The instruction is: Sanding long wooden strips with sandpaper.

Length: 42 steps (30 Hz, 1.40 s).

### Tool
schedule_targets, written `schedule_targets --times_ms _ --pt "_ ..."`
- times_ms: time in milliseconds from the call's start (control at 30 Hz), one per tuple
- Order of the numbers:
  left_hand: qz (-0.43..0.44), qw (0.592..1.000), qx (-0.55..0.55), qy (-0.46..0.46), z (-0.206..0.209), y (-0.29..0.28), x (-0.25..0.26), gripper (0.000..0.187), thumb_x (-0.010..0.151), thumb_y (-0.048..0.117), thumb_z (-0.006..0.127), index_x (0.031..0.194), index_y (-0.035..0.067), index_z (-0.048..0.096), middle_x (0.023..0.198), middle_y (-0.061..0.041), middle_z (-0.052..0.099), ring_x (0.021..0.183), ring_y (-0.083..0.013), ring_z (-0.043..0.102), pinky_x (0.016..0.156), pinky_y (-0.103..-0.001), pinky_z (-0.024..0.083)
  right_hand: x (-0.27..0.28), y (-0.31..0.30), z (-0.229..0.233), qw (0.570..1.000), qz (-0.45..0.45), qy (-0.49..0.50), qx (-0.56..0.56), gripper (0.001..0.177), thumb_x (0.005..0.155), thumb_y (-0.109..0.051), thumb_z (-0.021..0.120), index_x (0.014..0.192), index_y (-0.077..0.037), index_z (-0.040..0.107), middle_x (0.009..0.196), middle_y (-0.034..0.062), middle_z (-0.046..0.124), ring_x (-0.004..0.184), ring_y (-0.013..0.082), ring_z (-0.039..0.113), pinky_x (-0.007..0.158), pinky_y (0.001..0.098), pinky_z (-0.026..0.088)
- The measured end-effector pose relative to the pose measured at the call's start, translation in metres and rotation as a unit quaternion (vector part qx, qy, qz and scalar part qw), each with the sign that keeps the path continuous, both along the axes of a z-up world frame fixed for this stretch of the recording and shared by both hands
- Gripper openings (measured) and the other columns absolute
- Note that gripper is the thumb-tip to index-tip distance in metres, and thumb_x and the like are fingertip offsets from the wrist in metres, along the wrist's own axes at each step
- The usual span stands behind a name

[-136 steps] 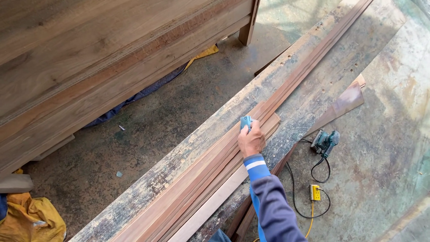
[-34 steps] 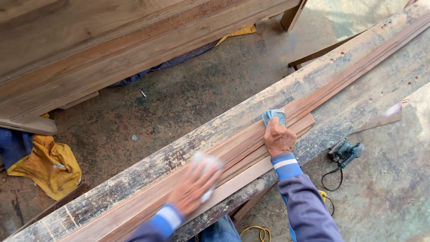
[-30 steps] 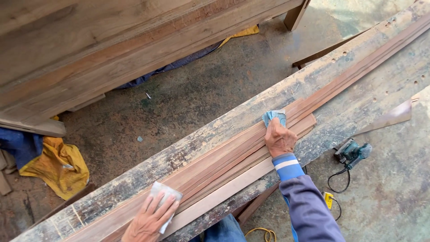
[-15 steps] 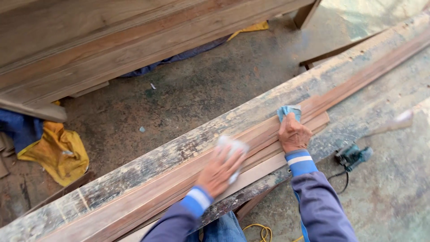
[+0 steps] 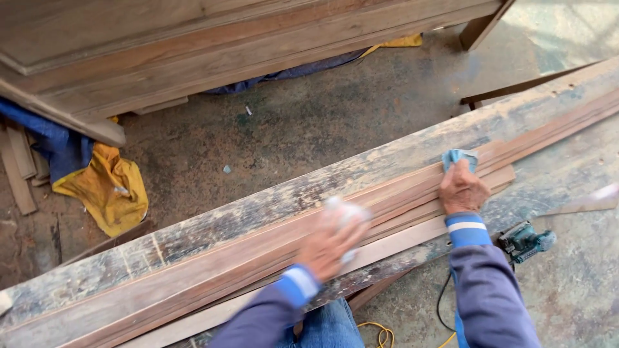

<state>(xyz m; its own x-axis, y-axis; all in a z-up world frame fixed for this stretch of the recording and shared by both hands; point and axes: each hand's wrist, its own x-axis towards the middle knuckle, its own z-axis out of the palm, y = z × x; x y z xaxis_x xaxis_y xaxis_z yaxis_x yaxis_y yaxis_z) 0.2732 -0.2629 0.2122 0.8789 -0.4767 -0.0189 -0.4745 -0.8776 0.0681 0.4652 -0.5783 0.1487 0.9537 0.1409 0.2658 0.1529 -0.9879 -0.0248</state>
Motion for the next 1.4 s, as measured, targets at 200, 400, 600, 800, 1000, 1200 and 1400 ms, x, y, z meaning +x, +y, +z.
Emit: schedule_targets --times_ms 200,400,600,800,1000,1200,1400 --pt "0.040 0.994 -0.084 -0.063 -0.035 -0.048 0.023 0.068 0.091 0.035 0.058 0.157 0.027 0.040 0.167 0.004 0.037 0.156 -0.0287 0.028 0.131 -0.050 0.019 -0.030 0.053 0.031 0.998 0.035 0.026 0.052 0.021 0.110 -0.024 0.060 0.096 -0.009 0.061 0.074 0.0184 0.067 0.061 0.0373 0.066 0.056 0.0490 0.053" --pt "0.016 0.994 -0.111 0.008 -0.025 0.018 -0.033 0.071 0.092 0.034 0.059 0.159 0.021 0.038 0.167 -0.002 0.036 0.155 -0.0319 0.028 0.129 -0.055 0.018 -0.105 0.111 -0.002 0.998 -0.014 -0.003 0.059 0.023 0.108 -0.025 0.065 0.093 -0.009 0.060 0.073 0.0204 0.066 0.062 0.0397 0.065 0.057 0.0502 0.052" --pt "0.051 0.998 0.034 0.027 0.005 0.261 -0.252 0.077 0.087 0.022 0.061 0.158 0.025 0.029 0.164 -0.005 0.027 0.151 -0.0307 0.022 0.121 -0.056 0.014 -0.107 0.109 -0.013 0.999 0.004 -0.032 -0.013 0.026 0.111 -0.025 0.065 0.092 -0.008 0.060 0.074 0.0191 0.066 0.065 0.0392 0.066 0.058 0.0489 0.053" --pt "0.123 0.988 0.003 0.090 -0.006 0.402 -0.399 0.075 0.081 0.022 0.064 0.151 0.023 0.034 0.159 -0.006 0.034 0.146 -0.0366 0.026 0.117 -0.062 0.019 -0.115 0.121 -0.007 0.999 -0.012 -0.002 -0.035 0.034 0.119 -0.026 0.060 0.090 -0.009 0.059 0.067 0.0124 0.064 0.058 0.0290 0.061 0.052 0.0414 0.050" --pt "-0.017 1.000 -0.016 0.013 -0.016 0.311 -0.275 0.081 0.081 0.032 0.077 0.153 0.020 0.041 0.155 -0.013 0.042 0.141 -0.0364 0.039 0.117 -0.062 0.027 -0.201 0.251 0.010 0.994 0.107 -0.010 -0.013 0.019 0.106 -0.019 0.062 0.089 -0.012 0.060 0.060 0.0079 0.059 0.051 0.0269 0.057 0.049 0.0407 0.046" --pt "0.028 0.987 -0.155 -0.027 -0.043 0.142 -0.151 0.073 0.091 0.032 0.073 0.156 0.024 0.040 0.166 -0.002 0.039 0.151 -0.0328 0.036 0.127 -0.060 0.026 -0.212 0.264 0.023 0.995 0.095 -0.009 0.017 0.020 0.101 -0.017 0.065 0.085 -0.010 0.054 0.071 0.0119 0.065 0.063 0.0346 0.065 0.055 0.0455 0.049" --pt "0.002 1.000 -0.016 0.016 0.002 0.293 -0.262 0.085 0.084 0.036 0.073 0.159 0.023 0.034 0.162 -0.010 0.036 0.149 -0.0370 0.031 0.120 -0.059 0.027 -0.205 0.261 0.018 0.995 0.102 -0.014 0.005 0.021 0.102 -0.019 0.066 0.087 -0.011 0.055 0.074 0.0126 0.065 0.067 0.0356 0.066 0.058 0.0468 0.051"
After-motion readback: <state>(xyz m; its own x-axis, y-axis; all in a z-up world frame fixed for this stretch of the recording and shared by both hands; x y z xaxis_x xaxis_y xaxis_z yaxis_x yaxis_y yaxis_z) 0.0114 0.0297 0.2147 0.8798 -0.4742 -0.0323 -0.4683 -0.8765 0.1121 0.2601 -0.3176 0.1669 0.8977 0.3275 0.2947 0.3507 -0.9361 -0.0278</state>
